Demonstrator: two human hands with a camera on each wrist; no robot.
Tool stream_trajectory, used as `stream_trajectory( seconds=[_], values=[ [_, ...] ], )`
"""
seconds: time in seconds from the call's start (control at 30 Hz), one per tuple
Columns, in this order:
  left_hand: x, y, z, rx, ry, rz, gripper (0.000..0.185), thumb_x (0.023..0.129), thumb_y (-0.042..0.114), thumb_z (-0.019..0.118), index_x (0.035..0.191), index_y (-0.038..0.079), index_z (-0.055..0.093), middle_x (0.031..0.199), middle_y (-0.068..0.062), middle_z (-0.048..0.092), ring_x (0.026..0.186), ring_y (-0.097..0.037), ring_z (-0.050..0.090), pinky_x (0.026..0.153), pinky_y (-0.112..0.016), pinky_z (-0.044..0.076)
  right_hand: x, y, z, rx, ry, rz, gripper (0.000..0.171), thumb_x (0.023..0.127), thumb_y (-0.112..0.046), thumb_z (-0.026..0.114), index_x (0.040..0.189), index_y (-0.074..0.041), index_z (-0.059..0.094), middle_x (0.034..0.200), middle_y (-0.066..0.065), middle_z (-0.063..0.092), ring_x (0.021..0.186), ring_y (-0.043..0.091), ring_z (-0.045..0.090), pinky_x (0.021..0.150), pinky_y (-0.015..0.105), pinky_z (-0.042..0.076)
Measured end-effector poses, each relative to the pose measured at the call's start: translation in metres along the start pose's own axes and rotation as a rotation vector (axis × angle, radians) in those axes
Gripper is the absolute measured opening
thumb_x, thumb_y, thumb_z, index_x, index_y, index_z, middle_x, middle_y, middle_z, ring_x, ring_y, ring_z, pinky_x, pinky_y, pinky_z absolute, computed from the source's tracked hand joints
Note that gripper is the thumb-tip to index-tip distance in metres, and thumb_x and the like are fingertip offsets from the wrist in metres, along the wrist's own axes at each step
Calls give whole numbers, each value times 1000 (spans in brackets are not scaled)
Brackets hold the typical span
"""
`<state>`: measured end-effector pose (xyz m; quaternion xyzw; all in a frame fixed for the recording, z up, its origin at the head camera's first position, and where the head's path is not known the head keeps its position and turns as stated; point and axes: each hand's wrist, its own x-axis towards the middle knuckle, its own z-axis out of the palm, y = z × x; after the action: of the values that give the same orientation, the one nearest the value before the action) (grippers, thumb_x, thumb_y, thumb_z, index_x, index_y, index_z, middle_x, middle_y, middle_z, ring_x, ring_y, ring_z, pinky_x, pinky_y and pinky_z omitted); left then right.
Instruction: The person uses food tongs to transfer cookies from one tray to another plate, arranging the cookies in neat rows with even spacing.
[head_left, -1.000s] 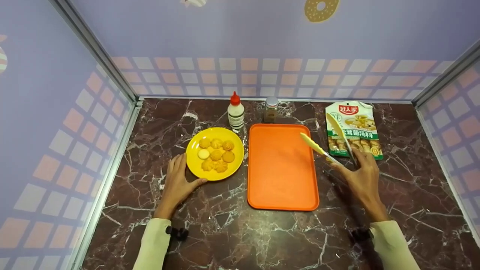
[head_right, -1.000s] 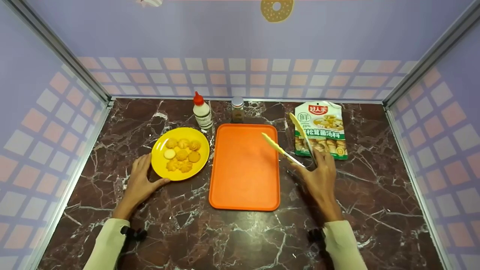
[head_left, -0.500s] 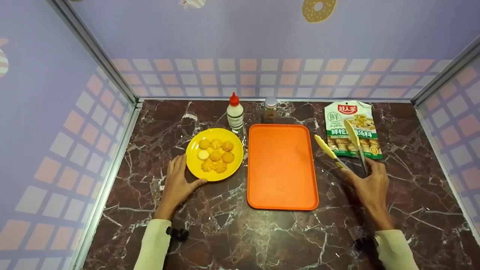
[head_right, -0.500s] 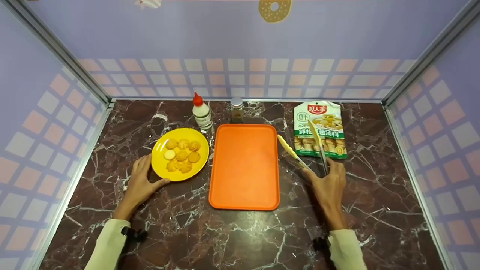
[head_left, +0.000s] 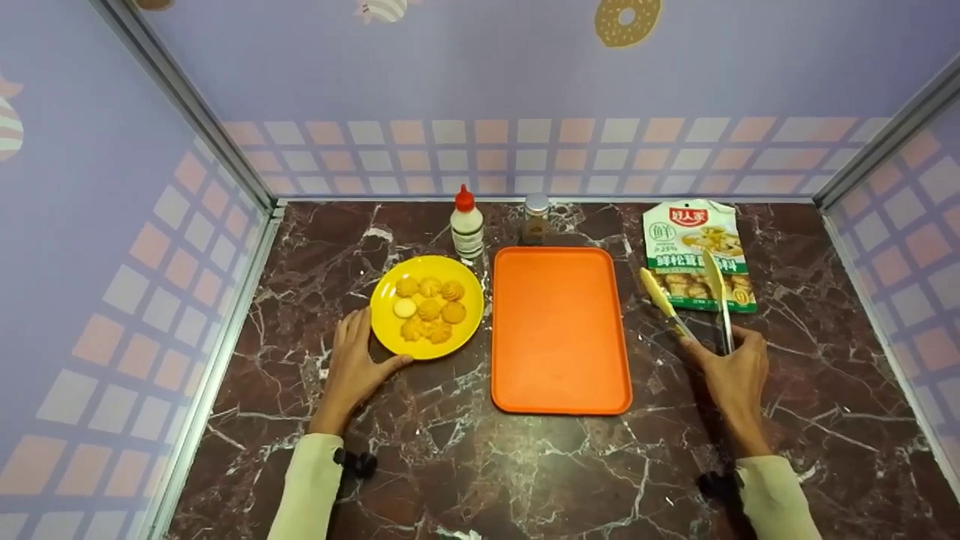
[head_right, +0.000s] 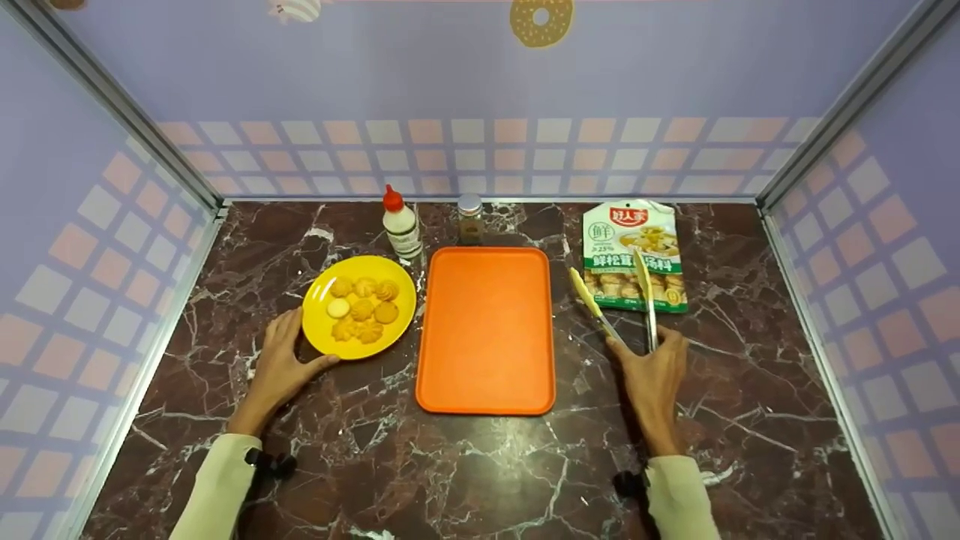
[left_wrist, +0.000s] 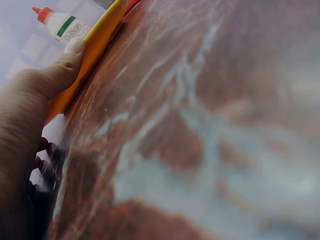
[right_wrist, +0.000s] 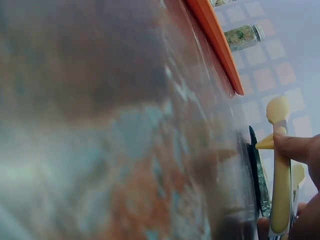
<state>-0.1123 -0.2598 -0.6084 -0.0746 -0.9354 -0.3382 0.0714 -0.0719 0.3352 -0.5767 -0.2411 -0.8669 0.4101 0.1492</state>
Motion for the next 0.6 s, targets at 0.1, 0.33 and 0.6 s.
stream_trajectory(
  seconds=[0.1, 0.33, 0.6],
  values=[
    [4, 3, 8, -15, 0, -6, 123, 82, 51, 97, 173, 1, 31, 172, -25, 37, 159, -44, 28, 129, -66, 24, 1, 3, -3, 6, 15, 35, 87, 87, -42, 96, 145, 8, 55, 134, 29, 58, 120, 45, 56, 105, 60, 43],
    [5, 2, 2, -15, -16, -33, 125, 82, 54, 96, 173, 2, 29, 173, -24, 36, 161, -43, 26, 130, -65, 23, 5, -4, 6, 25, 29, 67, 84, 87, -40, 96, 143, 6, 54, 134, 26, 58, 119, 43, 56, 104, 57, 43],
    [2, 0, 2, -8, 7, -1, 125, 80, 52, 98, 172, 0, 32, 170, -26, 39, 158, -45, 29, 129, -65, 25, 8, -3, 10, 30, 21, 111, 84, 87, -43, 95, 142, 7, 55, 132, 26, 59, 118, 40, 55, 102, 55, 43]
  ],
)
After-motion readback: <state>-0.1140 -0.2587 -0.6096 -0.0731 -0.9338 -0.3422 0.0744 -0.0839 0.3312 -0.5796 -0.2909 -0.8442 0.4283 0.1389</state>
